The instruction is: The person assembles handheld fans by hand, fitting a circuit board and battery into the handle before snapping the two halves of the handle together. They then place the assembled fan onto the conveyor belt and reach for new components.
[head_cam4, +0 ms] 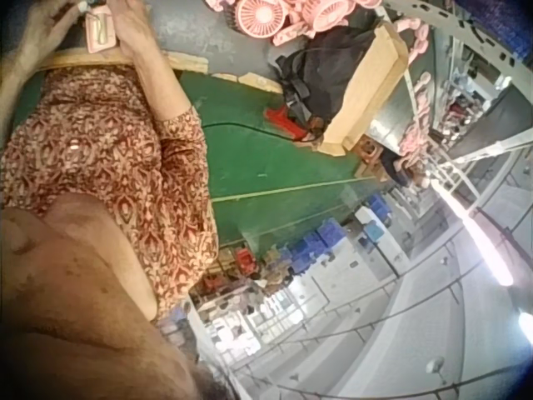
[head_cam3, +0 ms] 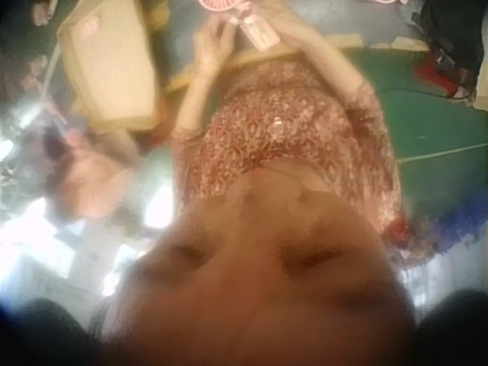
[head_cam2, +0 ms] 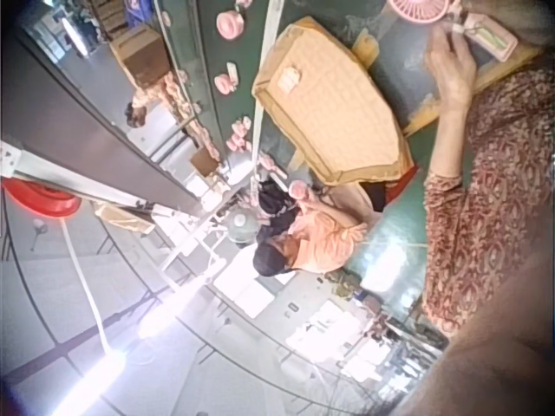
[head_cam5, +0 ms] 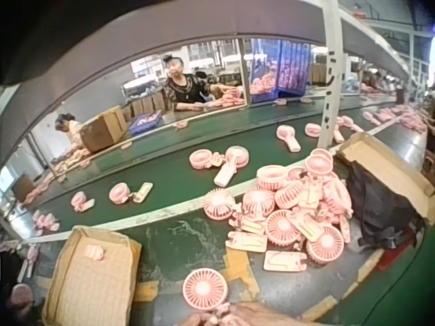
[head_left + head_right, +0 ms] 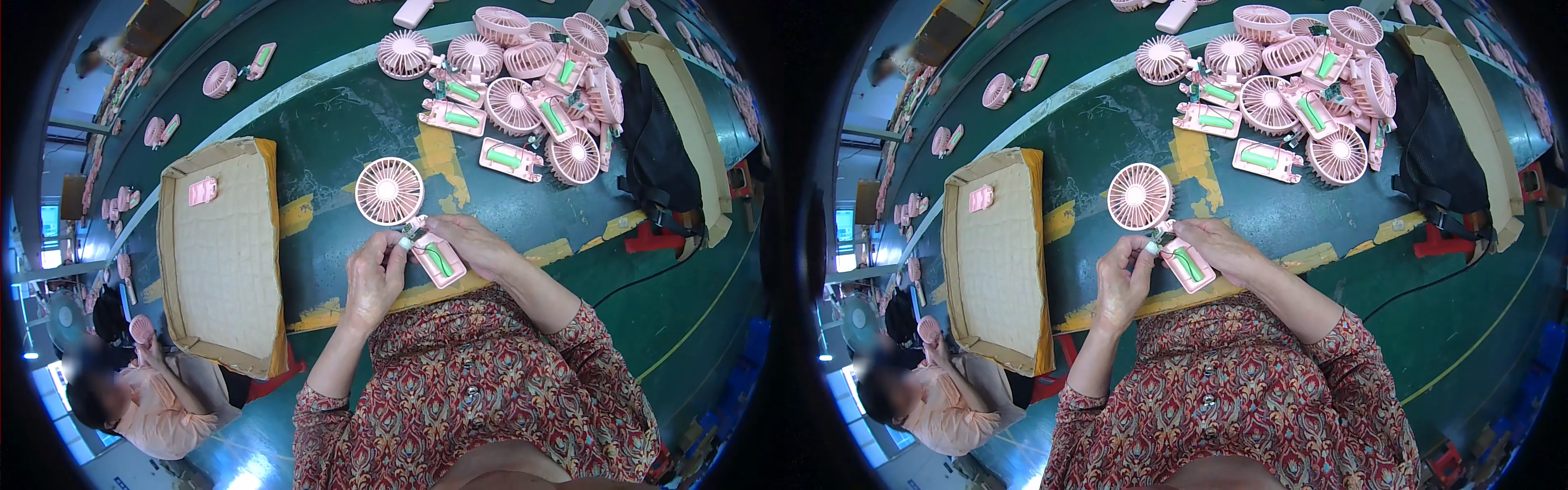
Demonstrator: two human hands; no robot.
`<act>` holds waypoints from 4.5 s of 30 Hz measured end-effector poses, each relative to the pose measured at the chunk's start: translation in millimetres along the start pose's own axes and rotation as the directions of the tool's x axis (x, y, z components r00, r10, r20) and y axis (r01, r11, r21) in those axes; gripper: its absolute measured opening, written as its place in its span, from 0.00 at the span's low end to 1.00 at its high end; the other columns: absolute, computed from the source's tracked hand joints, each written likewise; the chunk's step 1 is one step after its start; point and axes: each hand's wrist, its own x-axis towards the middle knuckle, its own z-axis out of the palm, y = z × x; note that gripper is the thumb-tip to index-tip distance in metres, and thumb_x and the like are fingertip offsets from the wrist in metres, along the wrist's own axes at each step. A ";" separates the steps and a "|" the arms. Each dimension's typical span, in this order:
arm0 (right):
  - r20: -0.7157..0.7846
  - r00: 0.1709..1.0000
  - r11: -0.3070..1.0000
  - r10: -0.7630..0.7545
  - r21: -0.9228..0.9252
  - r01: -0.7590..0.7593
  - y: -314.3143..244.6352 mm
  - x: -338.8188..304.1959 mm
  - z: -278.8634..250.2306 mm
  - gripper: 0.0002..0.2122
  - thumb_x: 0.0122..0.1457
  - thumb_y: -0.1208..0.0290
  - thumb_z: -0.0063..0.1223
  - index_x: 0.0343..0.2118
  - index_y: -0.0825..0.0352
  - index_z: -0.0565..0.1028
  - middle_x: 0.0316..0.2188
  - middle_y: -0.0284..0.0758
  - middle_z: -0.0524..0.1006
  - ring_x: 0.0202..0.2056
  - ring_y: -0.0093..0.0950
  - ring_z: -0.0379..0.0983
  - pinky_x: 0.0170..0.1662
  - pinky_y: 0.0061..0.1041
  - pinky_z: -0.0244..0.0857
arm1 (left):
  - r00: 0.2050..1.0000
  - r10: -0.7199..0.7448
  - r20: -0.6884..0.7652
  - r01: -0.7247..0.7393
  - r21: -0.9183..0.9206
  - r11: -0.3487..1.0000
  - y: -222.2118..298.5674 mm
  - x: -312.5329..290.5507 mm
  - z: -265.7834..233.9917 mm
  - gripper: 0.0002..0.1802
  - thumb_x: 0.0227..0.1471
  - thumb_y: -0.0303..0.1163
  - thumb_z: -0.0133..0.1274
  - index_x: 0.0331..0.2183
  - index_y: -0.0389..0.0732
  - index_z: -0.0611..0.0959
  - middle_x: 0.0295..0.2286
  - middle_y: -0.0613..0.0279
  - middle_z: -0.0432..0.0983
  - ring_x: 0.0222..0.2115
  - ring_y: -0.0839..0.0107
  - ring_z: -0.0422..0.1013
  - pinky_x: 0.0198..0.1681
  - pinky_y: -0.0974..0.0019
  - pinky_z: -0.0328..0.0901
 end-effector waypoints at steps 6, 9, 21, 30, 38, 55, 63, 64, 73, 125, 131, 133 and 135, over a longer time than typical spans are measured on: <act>-0.014 1.000 1.000 -0.005 -0.031 0.004 0.6 0.1 0.1 0.17 0.63 0.62 0.40 0.44 0.73 0.70 0.33 0.33 0.75 0.31 0.16 0.71 0.33 0.17 0.67 | 0.997 0.049 -0.053 -0.046 0.066 0.997 -5.8 -1.4 7.2 0.04 0.47 0.22 0.52 0.29 0.35 0.75 0.21 0.50 0.74 0.23 0.54 0.73 0.26 0.59 0.66; 0.009 1.000 0.998 0.008 -0.060 -0.008 -2.0 -2.0 0.9 0.16 0.63 0.63 0.42 0.43 0.73 0.70 0.36 0.33 0.74 0.36 0.18 0.70 0.39 0.17 0.66 | 0.992 0.109 -0.060 -0.101 0.128 0.987 -6.1 -1.9 7.0 0.04 0.46 0.22 0.52 0.29 0.36 0.74 0.22 0.50 0.73 0.24 0.52 0.72 0.27 0.57 0.65; 0.004 0.997 0.988 -0.073 -0.135 0.073 0.7 -2.0 2.9 0.16 0.64 0.64 0.37 0.41 0.72 0.72 0.30 0.32 0.75 0.28 0.16 0.69 0.30 0.17 0.64 | 0.960 0.274 -0.050 -0.258 0.207 0.944 9.3 2.0 6.4 0.13 0.42 0.17 0.52 0.35 0.36 0.76 0.30 0.52 0.73 0.29 0.54 0.73 0.28 0.58 0.68; 0.245 0.955 0.966 -0.166 -0.155 0.208 -0.5 -6.7 -1.5 0.13 0.62 0.70 0.44 0.46 0.71 0.68 0.36 0.31 0.74 0.38 0.17 0.69 0.41 0.17 0.64 | 0.905 0.420 0.065 -0.406 0.423 0.810 9.4 -2.0 9.3 0.19 0.37 0.16 0.53 0.38 0.33 0.77 0.31 0.52 0.73 0.27 0.57 0.73 0.28 0.61 0.69; 0.173 0.974 0.968 -0.148 -0.179 0.179 -1.2 -8.7 1.9 0.13 0.61 0.73 0.45 0.47 0.71 0.68 0.33 0.29 0.73 0.35 0.15 0.66 0.38 0.19 0.63 | 0.905 0.407 0.122 -0.412 0.489 0.769 15.4 -0.2 10.3 0.17 0.36 0.17 0.53 0.36 0.32 0.78 0.28 0.54 0.71 0.26 0.59 0.72 0.26 0.61 0.68; 0.173 0.957 0.879 -0.231 -0.384 0.281 -0.5 -1.8 -4.0 0.15 0.63 0.62 0.40 0.42 0.71 0.70 0.32 0.32 0.73 0.34 0.18 0.67 0.38 0.20 0.63 | 0.927 0.349 0.136 -0.374 0.361 0.854 13.6 5.2 4.1 0.26 0.40 0.17 0.51 0.46 0.31 0.70 0.29 0.50 0.71 0.29 0.54 0.72 0.30 0.58 0.69; 0.069 0.993 0.985 -0.093 -0.140 0.102 5.0 -2.8 -1.0 0.17 0.64 0.64 0.40 0.46 0.74 0.67 0.38 0.42 0.75 0.39 0.29 0.74 0.43 0.24 0.69 | 0.918 0.390 -0.073 -0.303 0.506 0.807 4.8 15.0 -54.9 0.22 0.41 0.20 0.55 0.43 0.35 0.75 0.30 0.50 0.75 0.30 0.54 0.73 0.32 0.59 0.69; 0.071 0.993 0.985 -0.098 -0.134 0.106 3.8 -5.4 0.2 0.17 0.64 0.65 0.39 0.46 0.75 0.67 0.38 0.42 0.75 0.39 0.29 0.74 0.43 0.25 0.69 | 0.886 0.443 -0.136 -0.303 0.555 0.775 -8.9 25.0 -74.2 0.19 0.41 0.20 0.55 0.40 0.34 0.76 0.30 0.48 0.74 0.30 0.53 0.72 0.32 0.57 0.68; 0.017 0.991 0.991 -0.133 -0.026 0.134 1.2 -6.1 8.4 0.17 0.64 0.65 0.39 0.46 0.75 0.67 0.40 0.43 0.74 0.42 0.31 0.73 0.46 0.25 0.68 | 0.909 0.271 -0.317 0.227 0.921 0.318 -174.5 105.6 -238.9 0.21 0.47 0.24 0.47 0.46 0.42 0.71 0.46 0.52 0.68 0.43 0.55 0.69 0.44 0.56 0.65; 0.101 0.983 0.958 -0.156 0.256 0.126 2.4 -14.7 9.0 0.21 0.56 0.76 0.35 0.55 0.70 0.60 0.46 0.34 0.69 0.47 0.23 0.65 0.50 0.23 0.59 | 0.991 -0.128 0.042 0.095 0.453 0.886 39.4 -19.3 4.6 0.34 0.44 0.43 0.53 0.47 0.29 0.65 0.22 0.40 0.75 0.20 0.47 0.74 0.26 0.51 0.68; 0.115 0.980 0.969 -0.161 0.205 0.135 1.2 -14.2 9.8 0.24 0.53 0.78 0.36 0.57 0.70 0.58 0.47 0.33 0.68 0.46 0.21 0.64 0.49 0.22 0.59 | 0.992 -0.106 0.063 0.052 0.559 0.827 45.0 -16.5 10.8 0.36 0.44 0.41 0.54 0.50 0.27 0.66 0.20 0.43 0.75 0.19 0.51 0.74 0.25 0.54 0.69; 0.123 0.980 0.974 -0.157 0.181 0.133 3.0 -12.9 9.5 0.25 0.53 0.78 0.36 0.58 0.70 0.56 0.48 0.33 0.67 0.47 0.21 0.63 0.49 0.22 0.58 | 0.997 -0.056 0.056 0.014 0.572 0.820 42.7 -17.7 12.1 0.35 0.44 0.42 0.54 0.48 0.25 0.68 0.20 0.43 0.75 0.17 0.52 0.74 0.21 0.54 0.68; 0.131 0.980 0.979 -0.153 0.156 0.132 3.5 -12.4 10.3 0.26 0.53 0.78 0.36 0.58 0.70 0.55 0.49 0.34 0.66 0.48 0.22 0.62 0.50 0.22 0.58 | 0.999 -0.007 0.050 -0.024 0.584 0.812 40.4 -18.4 12.8 0.35 0.44 0.43 0.54 0.46 0.24 0.70 0.20 0.42 0.75 0.15 0.53 0.73 0.18 0.55 0.67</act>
